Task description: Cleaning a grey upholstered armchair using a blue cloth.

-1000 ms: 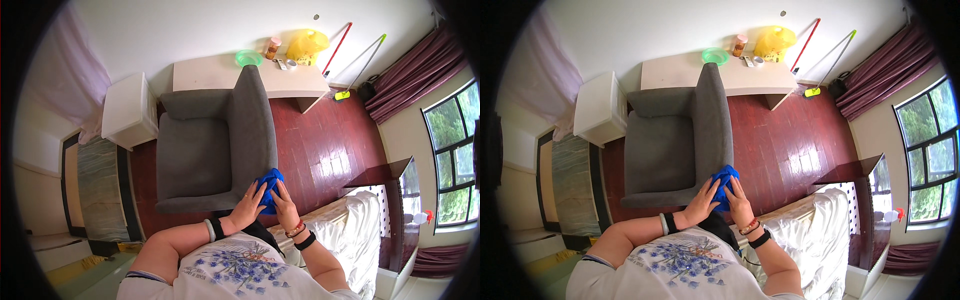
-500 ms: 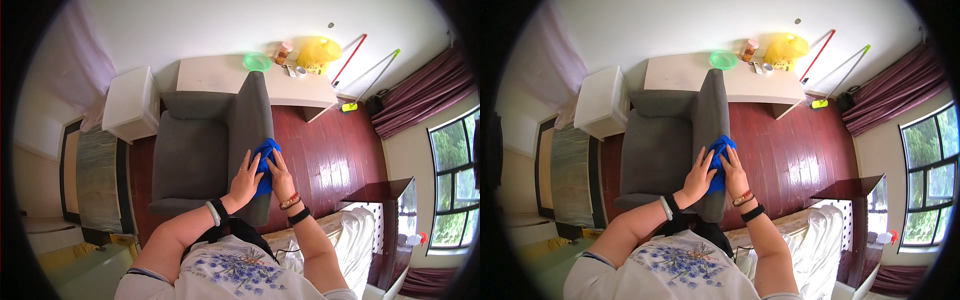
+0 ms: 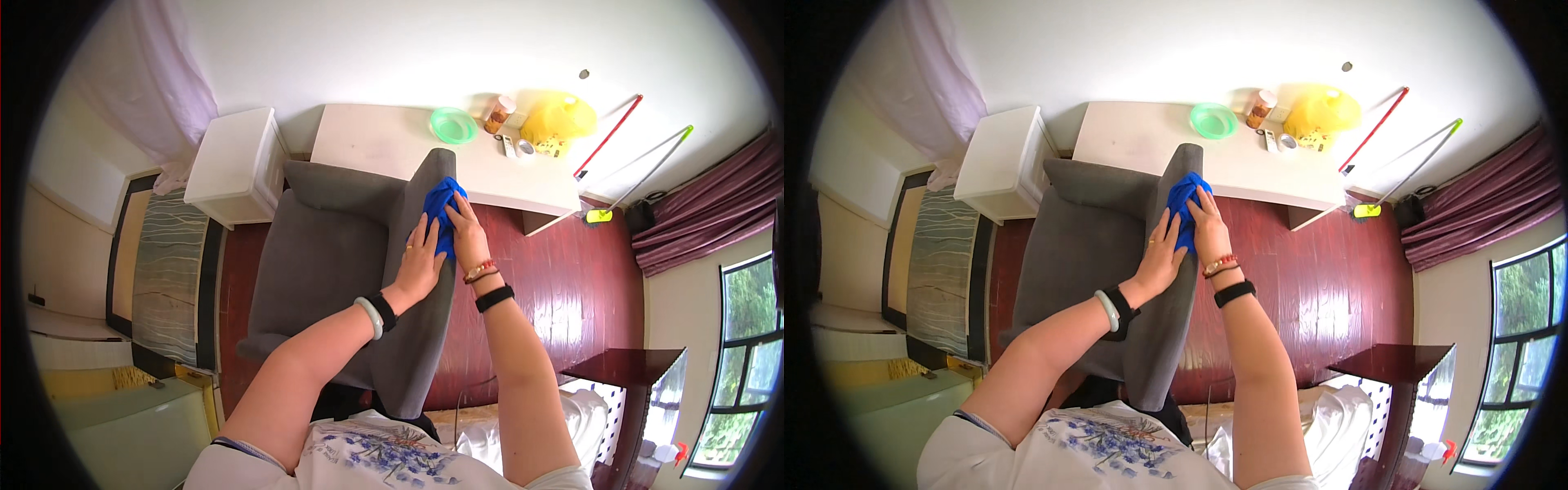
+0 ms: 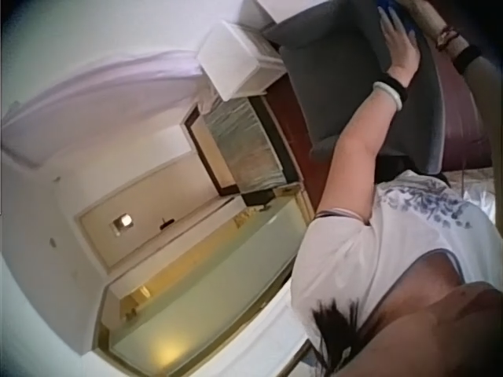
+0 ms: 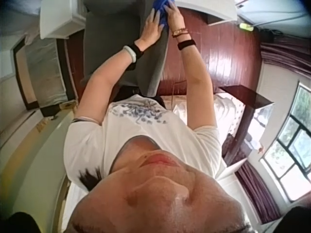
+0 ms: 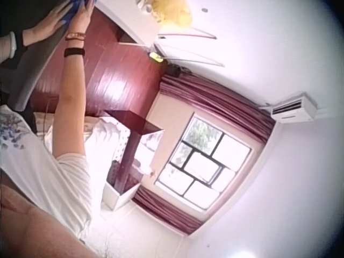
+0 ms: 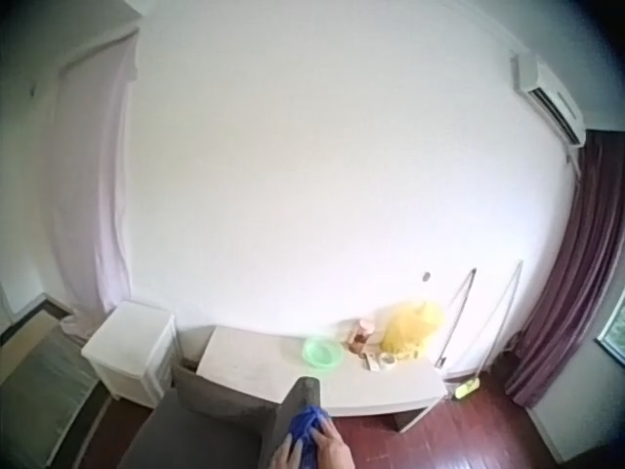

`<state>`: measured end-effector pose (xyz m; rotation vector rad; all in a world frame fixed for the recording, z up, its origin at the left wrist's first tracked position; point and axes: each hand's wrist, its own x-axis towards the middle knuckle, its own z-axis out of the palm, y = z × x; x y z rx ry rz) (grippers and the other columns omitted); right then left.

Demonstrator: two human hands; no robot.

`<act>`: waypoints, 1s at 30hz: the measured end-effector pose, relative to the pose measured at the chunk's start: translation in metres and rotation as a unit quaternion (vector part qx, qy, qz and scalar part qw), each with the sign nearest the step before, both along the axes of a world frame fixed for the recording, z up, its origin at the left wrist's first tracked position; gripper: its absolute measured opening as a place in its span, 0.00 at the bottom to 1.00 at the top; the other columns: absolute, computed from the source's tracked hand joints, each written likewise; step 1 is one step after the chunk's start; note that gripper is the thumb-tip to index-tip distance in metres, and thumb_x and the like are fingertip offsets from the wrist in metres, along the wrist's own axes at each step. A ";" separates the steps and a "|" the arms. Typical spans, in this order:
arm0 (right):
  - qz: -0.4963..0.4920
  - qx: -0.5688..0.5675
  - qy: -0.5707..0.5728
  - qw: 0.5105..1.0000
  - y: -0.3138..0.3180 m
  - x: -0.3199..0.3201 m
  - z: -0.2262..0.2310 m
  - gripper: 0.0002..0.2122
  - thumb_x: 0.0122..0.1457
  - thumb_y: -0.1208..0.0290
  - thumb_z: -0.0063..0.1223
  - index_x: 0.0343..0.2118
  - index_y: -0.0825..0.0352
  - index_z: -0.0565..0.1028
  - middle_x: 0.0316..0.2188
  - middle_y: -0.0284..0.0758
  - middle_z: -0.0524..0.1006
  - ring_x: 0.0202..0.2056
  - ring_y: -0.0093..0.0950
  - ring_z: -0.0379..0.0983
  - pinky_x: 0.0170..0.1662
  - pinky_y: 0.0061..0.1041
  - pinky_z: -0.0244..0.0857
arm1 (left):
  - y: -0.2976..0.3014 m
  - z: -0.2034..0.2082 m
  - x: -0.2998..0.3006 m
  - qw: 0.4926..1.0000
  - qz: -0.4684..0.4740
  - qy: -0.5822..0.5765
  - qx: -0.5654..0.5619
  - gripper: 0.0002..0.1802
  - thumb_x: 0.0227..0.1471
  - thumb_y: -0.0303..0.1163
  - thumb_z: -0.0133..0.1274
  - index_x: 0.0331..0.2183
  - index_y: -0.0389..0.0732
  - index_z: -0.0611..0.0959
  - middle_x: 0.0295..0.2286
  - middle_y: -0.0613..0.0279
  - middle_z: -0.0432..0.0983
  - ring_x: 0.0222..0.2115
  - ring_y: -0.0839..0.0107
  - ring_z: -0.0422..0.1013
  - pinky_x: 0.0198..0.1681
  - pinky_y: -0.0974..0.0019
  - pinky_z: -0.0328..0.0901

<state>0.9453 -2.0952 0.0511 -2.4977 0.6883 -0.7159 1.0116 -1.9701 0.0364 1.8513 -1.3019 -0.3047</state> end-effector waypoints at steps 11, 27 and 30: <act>0.000 0.014 0.001 1.000 -0.085 0.076 -0.016 0.17 0.52 0.81 0.41 0.45 0.65 0.73 0.56 0.44 0.63 0.57 0.42 0.57 0.57 0.33 0.57 | -0.095 -0.013 0.061 0.993 0.110 0.043 -0.005 0.34 0.47 0.25 0.50 0.56 0.37 0.59 0.57 0.42 0.49 0.54 0.44 0.53 0.57 0.51 0.51; -0.002 -0.061 0.014 0.998 -0.033 0.033 -0.013 0.15 0.52 0.81 0.40 0.44 0.70 0.71 0.51 0.44 0.67 0.54 0.44 0.61 0.54 0.34 0.60 | -0.052 -0.021 0.031 0.983 0.144 0.031 -0.107 0.23 0.41 0.22 0.54 0.43 0.37 0.70 0.45 0.49 0.65 0.49 0.54 0.61 0.51 0.56 0.55; -0.002 -0.079 -0.013 0.997 0.008 0.000 -0.012 0.15 0.51 0.81 0.41 0.43 0.70 0.71 0.51 0.44 0.67 0.55 0.43 0.60 0.54 0.34 0.60 | -0.010 -0.029 0.000 0.984 0.114 0.049 -0.127 0.23 0.42 0.22 0.53 0.43 0.37 0.68 0.46 0.47 0.64 0.48 0.51 0.61 0.51 0.55 0.55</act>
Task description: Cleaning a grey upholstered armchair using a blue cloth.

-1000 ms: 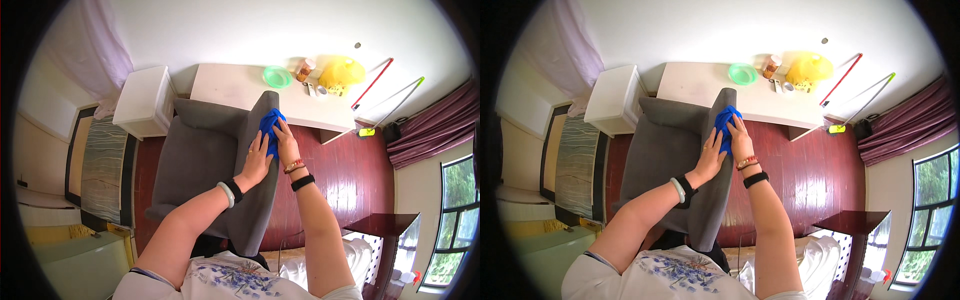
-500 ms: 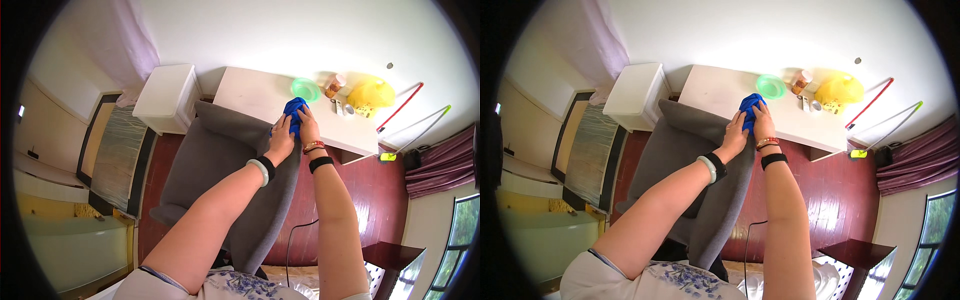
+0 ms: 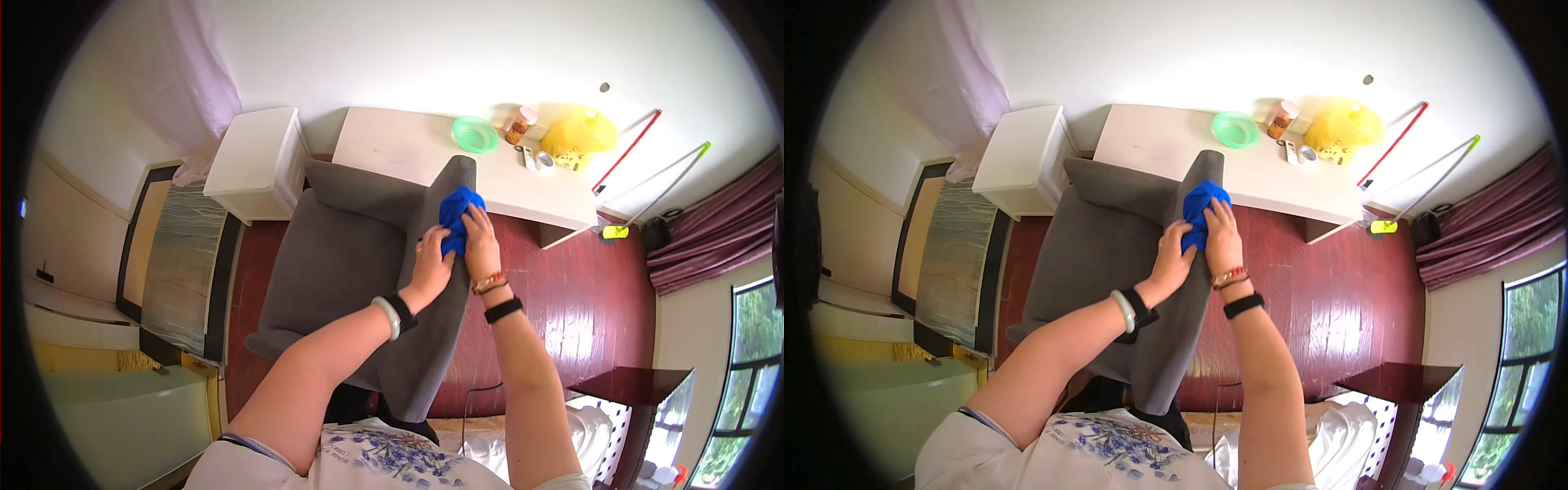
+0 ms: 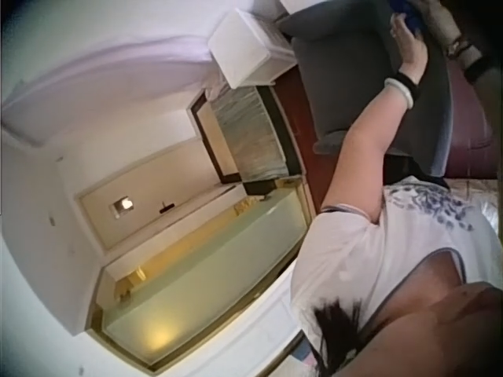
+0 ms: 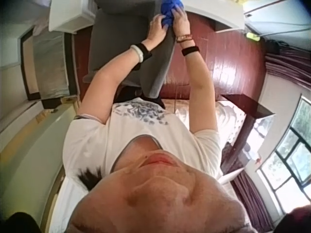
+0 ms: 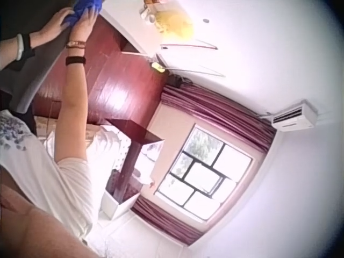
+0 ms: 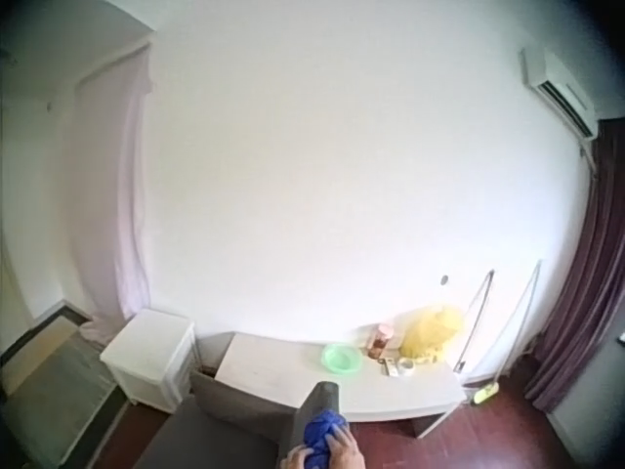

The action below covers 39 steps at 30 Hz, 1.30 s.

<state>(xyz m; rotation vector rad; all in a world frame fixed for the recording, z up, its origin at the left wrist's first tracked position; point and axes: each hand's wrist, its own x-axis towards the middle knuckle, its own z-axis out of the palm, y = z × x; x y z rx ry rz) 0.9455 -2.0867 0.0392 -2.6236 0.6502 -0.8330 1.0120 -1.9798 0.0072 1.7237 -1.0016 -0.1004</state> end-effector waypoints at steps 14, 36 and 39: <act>-0.099 0.089 0.020 0.991 0.209 -0.118 0.022 0.18 0.49 0.87 0.40 0.45 0.72 0.71 0.53 0.43 0.65 0.57 0.43 0.56 0.57 0.35 0.57 | 0.196 0.028 -0.076 0.975 -0.197 0.074 0.074 0.26 0.42 0.21 0.55 0.45 0.39 0.66 0.48 0.48 0.60 0.51 0.49 0.57 0.55 0.54 0.52; -0.078 0.334 -0.118 0.932 0.284 -0.112 0.060 0.21 0.53 0.85 0.43 0.52 0.67 0.66 0.50 0.45 0.69 0.53 0.40 0.64 0.54 0.32 0.59 | 0.257 0.013 -0.086 0.891 -0.284 0.348 0.069 0.38 0.48 0.30 0.47 0.60 0.47 0.54 0.58 0.40 0.42 0.60 0.48 0.41 0.61 0.57 0.42; -0.142 0.208 -0.087 0.964 0.266 -0.119 0.051 0.20 0.55 0.84 0.42 0.52 0.67 0.66 0.51 0.45 0.68 0.54 0.40 0.63 0.55 0.33 0.58 | 0.245 0.009 -0.114 0.929 -0.216 0.287 0.083 0.37 0.48 0.30 0.48 0.59 0.49 0.56 0.56 0.36 0.44 0.58 0.40 0.42 0.60 0.50 0.43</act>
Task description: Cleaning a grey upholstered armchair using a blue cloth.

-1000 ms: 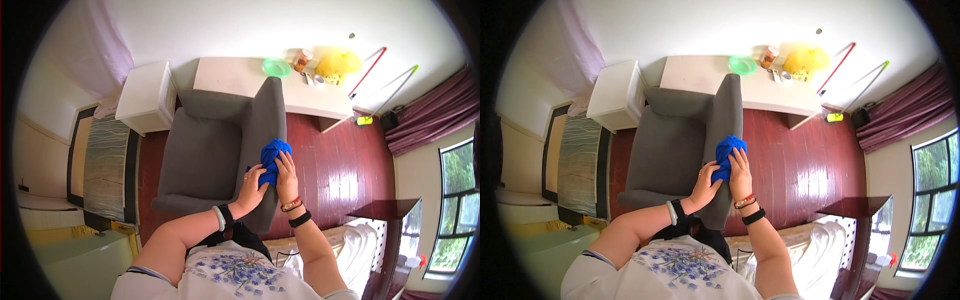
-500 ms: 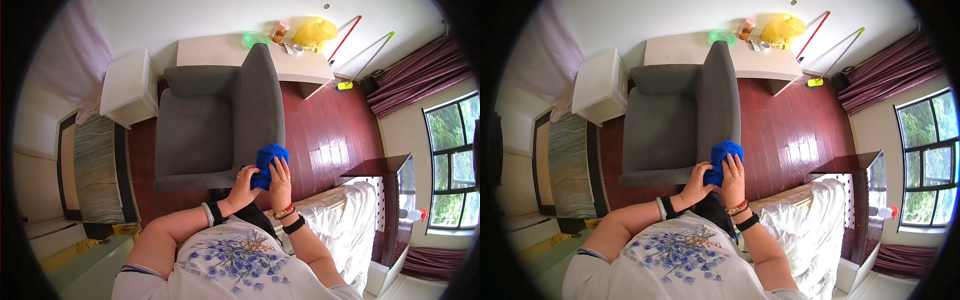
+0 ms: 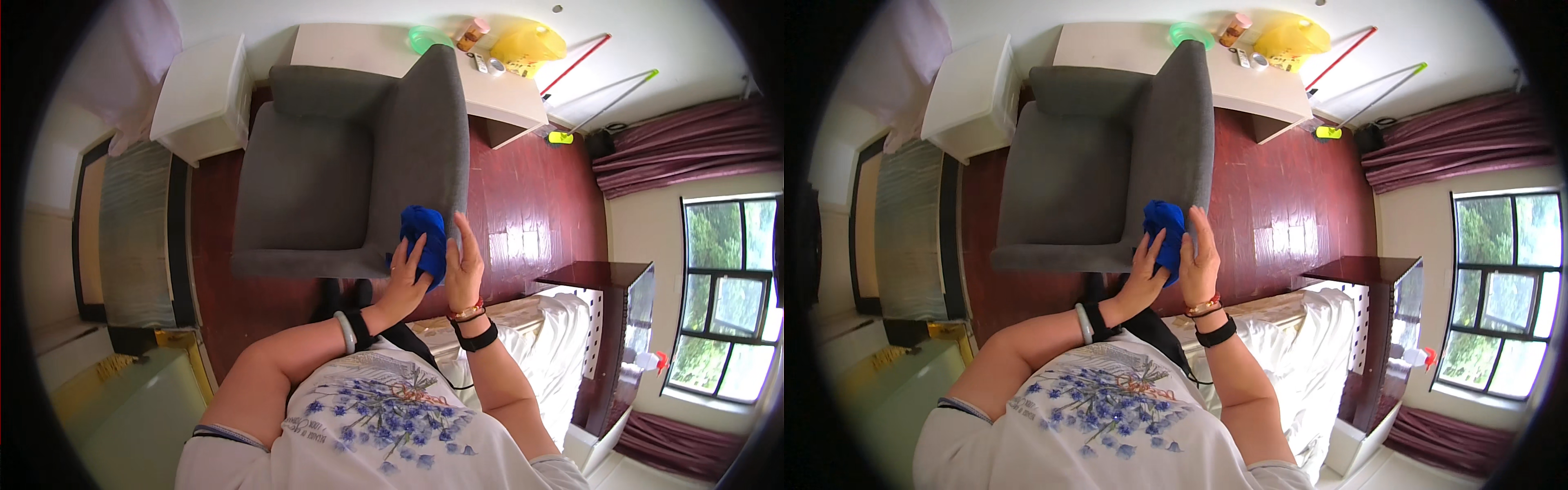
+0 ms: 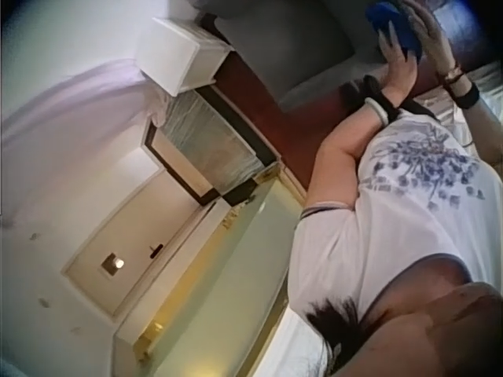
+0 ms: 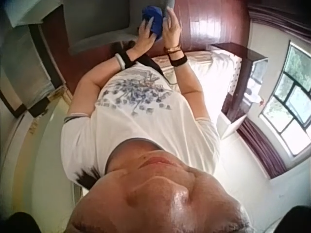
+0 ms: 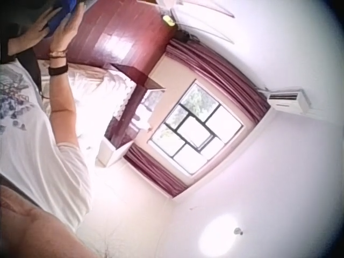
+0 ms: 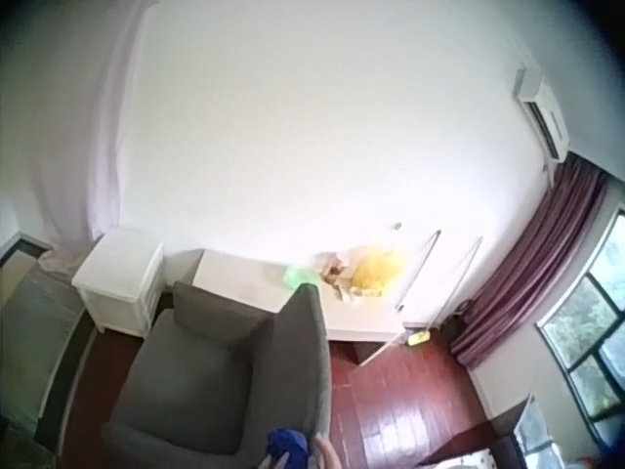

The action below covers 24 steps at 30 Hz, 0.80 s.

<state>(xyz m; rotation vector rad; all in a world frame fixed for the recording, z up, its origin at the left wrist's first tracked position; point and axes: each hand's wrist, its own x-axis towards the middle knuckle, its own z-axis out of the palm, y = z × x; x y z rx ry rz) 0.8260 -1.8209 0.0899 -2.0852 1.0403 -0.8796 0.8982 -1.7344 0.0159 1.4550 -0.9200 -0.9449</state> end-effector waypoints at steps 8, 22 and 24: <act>0.037 -0.032 -0.001 0.999 -0.014 0.003 -0.029 0.17 0.62 0.71 0.37 0.53 0.69 0.64 0.54 0.45 0.64 0.57 0.42 0.58 0.59 0.37 0.50 | -0.042 0.010 -0.006 0.980 0.098 -0.176 0.007 0.30 0.50 0.26 0.44 0.56 0.48 0.61 0.55 0.43 0.50 0.56 0.44 0.48 0.58 0.48 0.47; 0.082 -0.075 0.029 0.993 -0.011 0.003 -0.022 0.12 0.60 0.76 0.39 0.46 0.69 0.69 0.51 0.42 0.68 0.53 0.39 0.63 0.59 0.36 0.50 | -0.039 -0.143 0.009 0.959 0.269 -0.056 0.070 0.17 0.52 0.25 0.38 0.45 0.34 0.72 0.45 0.40 0.66 0.46 0.44 0.62 0.52 0.54 0.57; 0.055 -0.042 -0.007 0.998 -0.013 0.004 -0.023 0.13 0.58 0.79 0.39 0.47 0.69 0.69 0.51 0.42 0.67 0.54 0.38 0.63 0.58 0.34 0.52 | -0.039 -0.136 0.014 0.961 0.265 -0.063 0.043 0.16 0.53 0.26 0.38 0.43 0.33 0.73 0.44 0.40 0.68 0.45 0.43 0.63 0.51 0.54 0.58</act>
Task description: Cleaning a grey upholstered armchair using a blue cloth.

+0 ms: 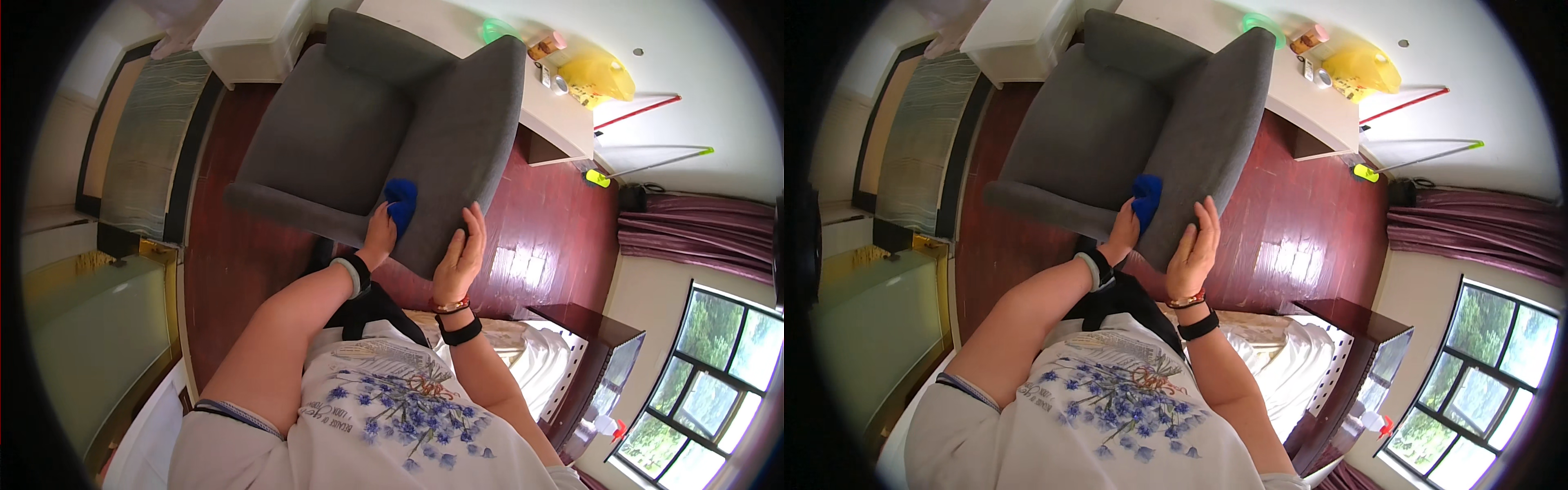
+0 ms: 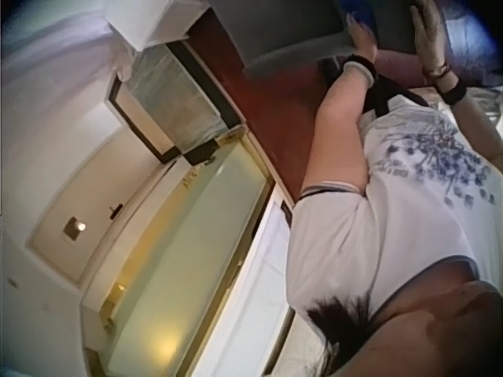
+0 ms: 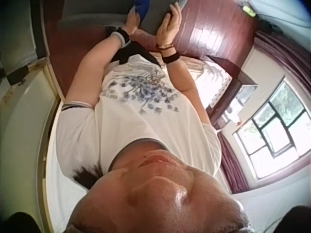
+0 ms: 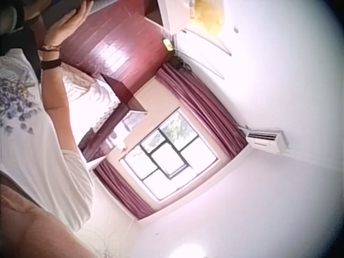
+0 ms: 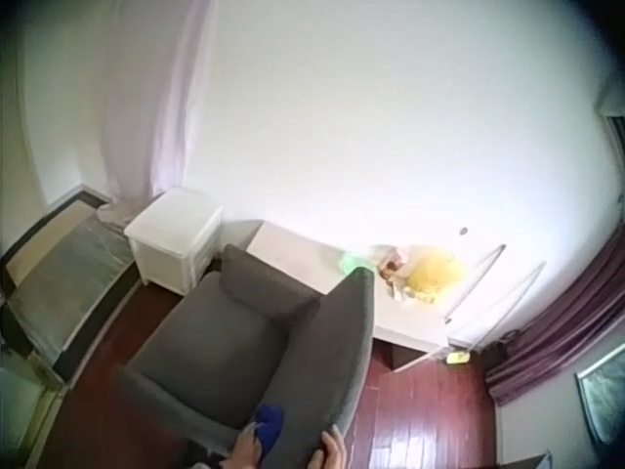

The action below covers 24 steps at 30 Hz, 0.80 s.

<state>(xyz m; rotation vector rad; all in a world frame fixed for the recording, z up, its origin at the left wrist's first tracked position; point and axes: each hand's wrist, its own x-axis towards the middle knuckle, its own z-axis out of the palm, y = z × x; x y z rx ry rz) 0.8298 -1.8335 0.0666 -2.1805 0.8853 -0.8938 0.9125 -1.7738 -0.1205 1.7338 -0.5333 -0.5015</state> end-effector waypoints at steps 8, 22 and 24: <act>-0.046 0.031 -0.042 0.998 -0.009 -0.002 -0.007 0.24 0.49 0.90 0.37 0.52 0.68 0.66 0.54 0.43 0.64 0.55 0.39 0.60 0.57 0.34 0.55 | 0.004 0.057 -0.016 0.990 0.058 0.125 -0.033 0.17 0.52 0.32 0.43 0.41 0.31 0.74 0.40 0.41 0.71 0.43 0.44 0.67 0.47 0.57 0.61; -0.058 -0.020 -0.004 0.998 -0.009 -0.004 -0.005 0.23 0.53 0.84 0.37 0.55 0.69 0.61 0.56 0.45 0.61 0.57 0.42 0.58 0.58 0.37 0.53 | -0.061 0.154 -0.003 0.983 -0.105 -0.143 -0.039 0.23 0.49 0.32 0.47 0.50 0.55 0.72 0.50 0.46 0.59 0.49 0.47 0.58 0.54 0.52 0.53; -0.061 -0.025 0.018 0.998 -0.008 -0.005 -0.004 0.24 0.52 0.85 0.36 0.56 0.69 0.61 0.56 0.46 0.60 0.57 0.42 0.57 0.58 0.37 0.53 | -0.066 0.147 -0.001 0.988 -0.094 -0.105 -0.062 0.22 0.50 0.32 0.47 0.49 0.53 0.73 0.50 0.46 0.58 0.50 0.47 0.57 0.55 0.52 0.52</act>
